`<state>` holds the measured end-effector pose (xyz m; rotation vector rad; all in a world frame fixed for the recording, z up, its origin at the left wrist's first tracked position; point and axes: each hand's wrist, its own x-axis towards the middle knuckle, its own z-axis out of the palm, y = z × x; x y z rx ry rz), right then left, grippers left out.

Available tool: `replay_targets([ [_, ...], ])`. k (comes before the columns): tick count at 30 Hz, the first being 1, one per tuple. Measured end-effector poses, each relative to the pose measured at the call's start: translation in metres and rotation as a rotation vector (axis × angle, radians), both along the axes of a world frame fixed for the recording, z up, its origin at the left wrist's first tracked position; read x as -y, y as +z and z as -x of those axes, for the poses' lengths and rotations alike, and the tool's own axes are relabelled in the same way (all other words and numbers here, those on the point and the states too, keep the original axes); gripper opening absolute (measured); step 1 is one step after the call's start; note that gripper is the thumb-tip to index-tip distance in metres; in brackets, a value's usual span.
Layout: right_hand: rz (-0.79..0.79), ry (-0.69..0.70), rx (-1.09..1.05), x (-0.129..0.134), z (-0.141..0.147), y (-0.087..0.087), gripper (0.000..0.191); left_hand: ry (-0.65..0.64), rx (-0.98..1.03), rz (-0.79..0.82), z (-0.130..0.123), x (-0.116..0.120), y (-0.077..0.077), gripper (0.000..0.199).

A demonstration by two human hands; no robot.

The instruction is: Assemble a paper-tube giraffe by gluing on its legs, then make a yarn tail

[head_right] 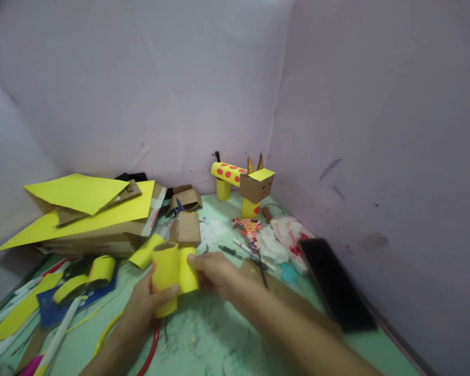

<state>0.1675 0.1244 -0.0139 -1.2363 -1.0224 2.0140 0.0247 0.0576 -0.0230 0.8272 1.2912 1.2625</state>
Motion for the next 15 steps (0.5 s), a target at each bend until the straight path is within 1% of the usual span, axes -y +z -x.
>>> replay_targets([
  [3, -0.007, 0.019, 0.07, -0.001, 0.003, 0.002, 0.025, -0.046, -0.042, -0.007, 0.003, 0.0, 0.001, 0.058],
  [5, -0.028, 0.041, 0.068, 0.0, 0.003, 0.005, 0.026, -0.052, -0.065, -0.028, 0.004, 0.001, 0.003, 0.057],
  [8, -0.064, 0.076, 0.012, 0.005, 0.0, 0.011, 0.035, -0.075, -0.113, -0.072, 0.003, 0.004, 0.006, 0.053],
  [11, -0.121, 0.097, -0.123, 0.011, -0.005, 0.013, 0.046, -0.167, -0.199, -0.117, 0.002, 0.009, 0.015, 0.05],
  [13, -0.168, 0.092, -0.237, 0.014, -0.011, 0.013, 0.047, -0.222, -0.341, -0.167, 0.004, 0.012, 0.024, 0.046],
  [15, -0.225, 0.032, -0.305, 0.014, -0.019, 0.013, 0.046, -0.234, -0.597, -0.193, 0.009, 0.014, 0.037, 0.039],
])
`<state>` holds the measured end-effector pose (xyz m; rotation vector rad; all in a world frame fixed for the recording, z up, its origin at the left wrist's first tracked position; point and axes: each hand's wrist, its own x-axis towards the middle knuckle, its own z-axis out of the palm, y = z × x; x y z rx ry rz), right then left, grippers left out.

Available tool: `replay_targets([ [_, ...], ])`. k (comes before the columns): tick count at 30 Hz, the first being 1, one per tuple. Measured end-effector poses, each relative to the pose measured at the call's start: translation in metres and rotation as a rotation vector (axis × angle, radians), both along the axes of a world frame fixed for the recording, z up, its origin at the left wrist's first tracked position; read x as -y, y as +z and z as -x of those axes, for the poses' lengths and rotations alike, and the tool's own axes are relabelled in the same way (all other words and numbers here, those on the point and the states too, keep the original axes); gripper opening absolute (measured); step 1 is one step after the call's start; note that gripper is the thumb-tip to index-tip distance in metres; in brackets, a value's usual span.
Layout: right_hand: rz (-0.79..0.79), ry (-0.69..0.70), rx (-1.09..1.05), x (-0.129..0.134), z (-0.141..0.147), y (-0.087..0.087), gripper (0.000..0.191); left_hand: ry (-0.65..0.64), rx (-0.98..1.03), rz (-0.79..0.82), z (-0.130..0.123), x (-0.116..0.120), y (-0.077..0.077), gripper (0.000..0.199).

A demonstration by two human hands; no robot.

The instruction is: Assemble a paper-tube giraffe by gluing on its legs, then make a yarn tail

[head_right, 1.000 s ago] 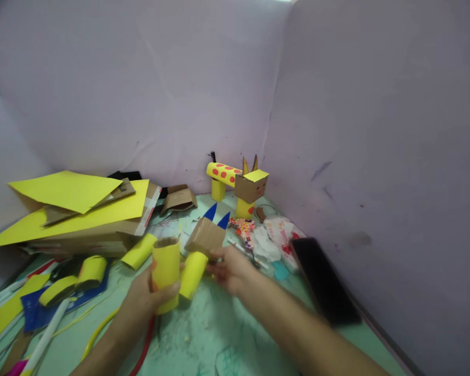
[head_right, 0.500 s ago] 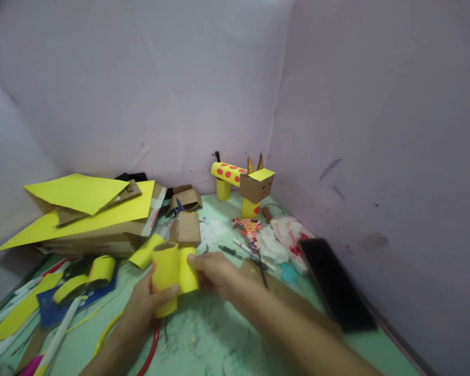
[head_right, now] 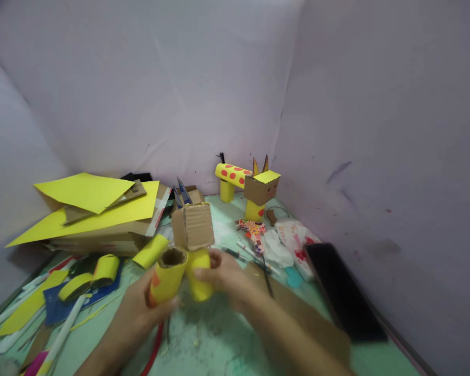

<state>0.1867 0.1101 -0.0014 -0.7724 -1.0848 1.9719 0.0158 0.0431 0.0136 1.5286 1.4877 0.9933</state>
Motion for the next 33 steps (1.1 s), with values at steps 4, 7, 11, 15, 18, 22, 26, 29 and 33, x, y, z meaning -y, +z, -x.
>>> replay_targets([
  [4, -0.079, -0.188, -0.043, 0.0, -0.018, 0.004, 0.042, 0.084, -0.638, -0.098, 0.01, 0.003, 0.02, 0.035],
  [7, -0.076, -0.215, -0.112, 0.002, -0.027, 0.006, 0.04, 0.005, -0.891, -0.139, 0.012, 0.001, 0.027, 0.038],
  [11, -0.06, -0.197, -0.137, 0.008, -0.03, 0.0, 0.043, -0.093, -0.973, -0.116, 0.01, -0.001, 0.029, 0.035],
  [15, -0.041, -0.188, -0.117, 0.008, -0.032, -0.015, 0.047, -0.033, -1.052, -0.194, 0.012, -0.001, 0.022, 0.048],
  [18, -0.029, -0.195, -0.075, 0.007, -0.034, -0.022, 0.048, -0.007, -1.122, -0.293, 0.013, -0.001, 0.015, 0.053],
  [22, -0.046, -0.218, -0.002, 0.007, -0.034, -0.023, 0.046, -0.062, -1.113, -0.237, 0.01, 0.0, 0.014, 0.051],
  [26, -0.025, -0.208, -0.045, 0.007, -0.032, -0.022, 0.043, -0.139, -0.976, -0.146, 0.005, 0.001, 0.021, 0.04],
  [29, -0.028, -0.162, -0.059, 0.008, -0.03, -0.025, 0.048, -0.179, -0.895, -0.148, 0.003, 0.003, 0.023, 0.039],
  [33, -0.04, -0.148, -0.045, 0.008, -0.029, -0.029, 0.05, -0.19, -0.841, -0.117, 0.002, 0.005, 0.022, 0.038],
])
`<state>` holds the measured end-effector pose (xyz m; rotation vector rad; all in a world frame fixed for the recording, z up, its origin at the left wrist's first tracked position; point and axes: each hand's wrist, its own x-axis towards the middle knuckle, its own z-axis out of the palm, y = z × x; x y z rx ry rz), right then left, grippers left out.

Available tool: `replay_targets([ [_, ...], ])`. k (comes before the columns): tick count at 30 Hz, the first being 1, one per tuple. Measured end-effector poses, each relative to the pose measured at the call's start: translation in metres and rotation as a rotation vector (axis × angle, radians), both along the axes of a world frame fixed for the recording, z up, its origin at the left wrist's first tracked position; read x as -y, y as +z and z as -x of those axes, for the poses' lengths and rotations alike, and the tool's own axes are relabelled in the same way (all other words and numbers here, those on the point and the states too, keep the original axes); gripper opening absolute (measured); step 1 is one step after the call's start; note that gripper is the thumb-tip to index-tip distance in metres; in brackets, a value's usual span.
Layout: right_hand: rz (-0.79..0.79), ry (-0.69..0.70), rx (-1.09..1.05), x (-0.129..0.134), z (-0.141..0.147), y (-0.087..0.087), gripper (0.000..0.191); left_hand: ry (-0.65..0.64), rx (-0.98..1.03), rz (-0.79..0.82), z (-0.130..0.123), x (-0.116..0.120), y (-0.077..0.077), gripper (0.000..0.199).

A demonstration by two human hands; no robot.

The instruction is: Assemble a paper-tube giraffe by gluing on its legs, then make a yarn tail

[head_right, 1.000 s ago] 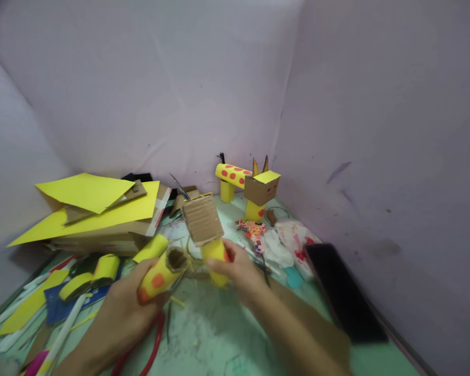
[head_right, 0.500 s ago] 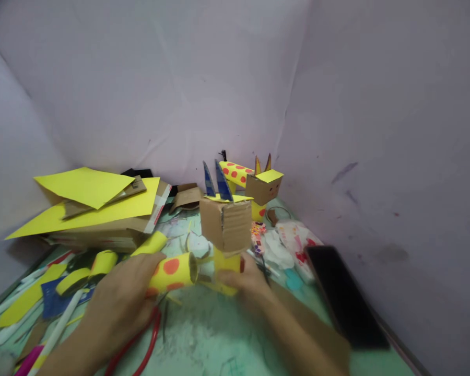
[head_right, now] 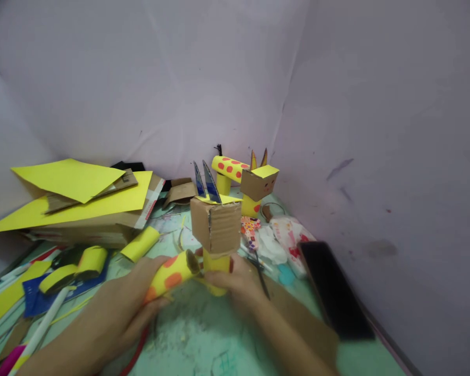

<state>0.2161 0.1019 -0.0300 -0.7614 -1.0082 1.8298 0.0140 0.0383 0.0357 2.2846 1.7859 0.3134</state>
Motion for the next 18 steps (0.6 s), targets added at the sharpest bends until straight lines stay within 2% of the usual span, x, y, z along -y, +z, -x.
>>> replay_targets([
  [4, -0.029, 0.005, 0.051, -0.001, -0.003, -0.001, 0.048, 0.04, 0.05, -0.015, 0.004, -0.002, 0.0, 0.038],
  [7, -0.091, -0.042, 0.163, -0.004, -0.006, -0.003, 0.045, 0.092, 0.064, -0.047, 0.013, -0.002, 0.003, 0.044],
  [10, -0.166, -0.092, 0.263, -0.007, -0.008, -0.006, 0.046, 0.138, -0.016, -0.081, 0.021, -0.002, 0.007, 0.047],
  [12, -0.183, -0.079, 0.283, -0.007, -0.009, -0.007, 0.048, 0.156, -0.103, -0.072, 0.023, -0.001, 0.007, 0.047],
  [15, -0.178, 0.006, 0.252, -0.005, -0.009, -0.007, 0.052, 0.119, -0.162, -0.017, 0.02, -0.001, 0.003, 0.045],
  [18, -0.158, 0.001, 0.19, 0.001, -0.004, -0.007, 0.052, 0.073, -0.155, 0.007, 0.011, -0.002, -0.003, 0.043],
])
